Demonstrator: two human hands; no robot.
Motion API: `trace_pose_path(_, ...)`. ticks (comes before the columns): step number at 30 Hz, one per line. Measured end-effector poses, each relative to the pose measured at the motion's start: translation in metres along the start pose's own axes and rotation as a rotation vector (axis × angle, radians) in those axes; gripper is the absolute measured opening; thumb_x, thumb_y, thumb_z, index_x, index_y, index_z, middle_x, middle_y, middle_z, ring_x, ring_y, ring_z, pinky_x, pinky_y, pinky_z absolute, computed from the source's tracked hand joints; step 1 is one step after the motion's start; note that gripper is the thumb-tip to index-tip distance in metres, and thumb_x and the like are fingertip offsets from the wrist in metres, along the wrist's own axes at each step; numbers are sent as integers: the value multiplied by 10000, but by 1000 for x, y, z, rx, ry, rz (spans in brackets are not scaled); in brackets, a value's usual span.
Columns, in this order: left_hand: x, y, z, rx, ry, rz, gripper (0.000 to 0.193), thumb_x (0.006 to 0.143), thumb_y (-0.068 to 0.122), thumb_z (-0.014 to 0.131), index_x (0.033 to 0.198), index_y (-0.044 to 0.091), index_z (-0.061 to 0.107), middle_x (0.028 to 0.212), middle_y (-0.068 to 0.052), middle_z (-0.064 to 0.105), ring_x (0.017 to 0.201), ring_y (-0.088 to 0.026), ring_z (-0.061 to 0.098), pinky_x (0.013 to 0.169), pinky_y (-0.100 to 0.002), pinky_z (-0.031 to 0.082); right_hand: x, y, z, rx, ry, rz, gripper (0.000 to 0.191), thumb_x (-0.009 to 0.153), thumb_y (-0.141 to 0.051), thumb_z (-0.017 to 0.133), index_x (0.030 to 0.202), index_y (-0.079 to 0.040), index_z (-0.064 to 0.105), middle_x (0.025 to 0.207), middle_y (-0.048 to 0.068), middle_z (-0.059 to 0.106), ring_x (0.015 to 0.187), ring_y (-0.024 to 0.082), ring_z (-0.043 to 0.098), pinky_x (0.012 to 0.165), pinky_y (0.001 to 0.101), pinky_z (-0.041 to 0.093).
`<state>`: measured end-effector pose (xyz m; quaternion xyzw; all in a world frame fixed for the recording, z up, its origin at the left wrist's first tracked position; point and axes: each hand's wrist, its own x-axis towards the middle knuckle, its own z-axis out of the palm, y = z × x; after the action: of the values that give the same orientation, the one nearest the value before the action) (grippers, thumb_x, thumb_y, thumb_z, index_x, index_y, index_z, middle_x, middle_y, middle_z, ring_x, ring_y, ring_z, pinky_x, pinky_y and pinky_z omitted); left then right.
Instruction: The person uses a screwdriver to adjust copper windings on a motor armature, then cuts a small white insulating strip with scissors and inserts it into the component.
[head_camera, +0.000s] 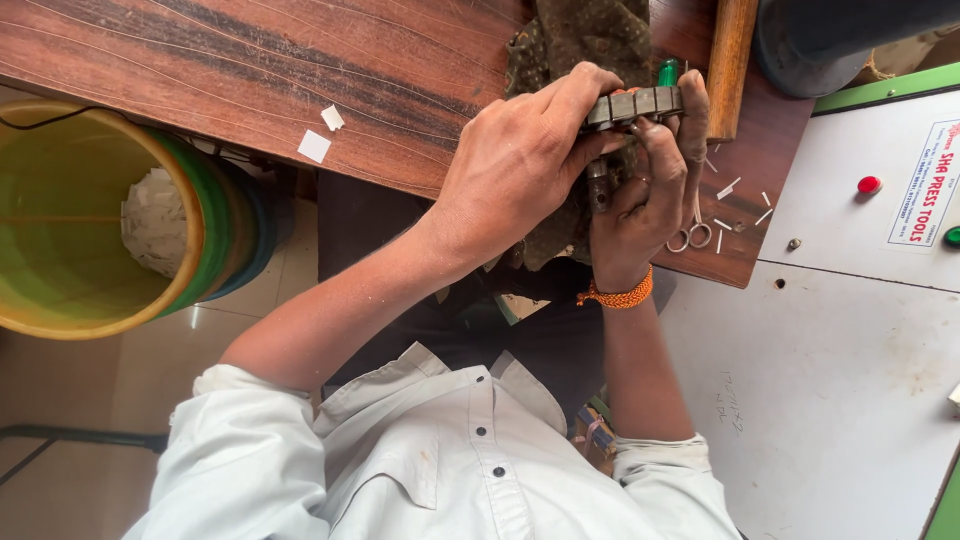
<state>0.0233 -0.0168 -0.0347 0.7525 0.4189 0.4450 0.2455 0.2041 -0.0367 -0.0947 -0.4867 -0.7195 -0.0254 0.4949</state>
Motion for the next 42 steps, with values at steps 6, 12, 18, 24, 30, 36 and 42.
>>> trace_pose_path(6, 6, -6, -3, -78, 62, 87, 303, 1051, 203, 706, 1254, 110, 502, 1089, -44, 707, 988, -246, 753, 786, -361, 616, 2, -7, -8, -20, -90, -9, 258, 1203, -194, 386, 1406, -125, 529, 1673, 125, 375, 1549, 300, 411, 1271, 443, 493)
trace_pose_path(12, -12, -9, -21, -120, -89, 132, 354, 1053, 260, 718, 1325, 131, 532, 1121, -12, 704, 1050, -249, 722, 895, -419, 549, 3, -16, -29, 624, -78, 209, 616, 1086, -289, 705, 1588, -173, 368, 1566, 116, 479, 1453, 212, 487, 1242, 360, 438)
trace_pose_path(18, -33, -15, -21, -66, -181, 227, 428, 1060, 209, 719, 1434, 145, 522, 1344, -49, 623, 1225, -222, 588, 1003, -436, 437, 6, -16, -51, 529, -210, 336, 582, 1009, -363, 841, 1456, -81, 597, 1328, 94, 678, 1201, 204, 695, 1011, 338, 602)
trace_pose_path(24, -46, -23, -1, -172, 46, 276, 536, 963, 225, 856, 1403, 160, 556, 1336, -24, 619, 1243, -240, 545, 1094, -378, 476, 3, -40, -50, 234, -190, 241, 499, 949, -368, 780, 1327, -52, 703, 1221, 72, 744, 1081, 191, 706, 921, 305, 583)
trace_pose_path(30, -64, -31, 17, 30, 222, 337, 474, 939, 338, 814, 1288, 92, 609, 1199, -72, 645, 1171, -290, 620, 1017, -467, 495, -11, -49, -46, 169, -176, 200, 256, 1084, -212, 812, 1223, -26, 704, 1177, 129, 751, 1170, 282, 710, 1039, 365, 583)
trace_pose_path(36, -63, -28, 28, 50, 308, 267, 366, 957, 344, 706, 1178, 70, 606, 1165, -85, 669, 1152, -294, 658, 1011, -496, 504, -14, -56, -32, 158, -85, 237, 347, 1024, -313, 766, 1170, -15, 662, 1208, 107, 745, 1159, 250, 681, 1014, 345, 574)
trace_pose_path(42, -66, -23, 24, -53, 323, 178, 352, 979, 342, 722, 1174, 81, 590, 1196, -87, 666, 1227, -311, 647, 1054, -478, 488, -10, -70, -34, 146, -90, 298, 421, 1081, -383, 770, 1211, 0, 654, 1250, 118, 724, 1199, 267, 664, 1082, 364, 548)
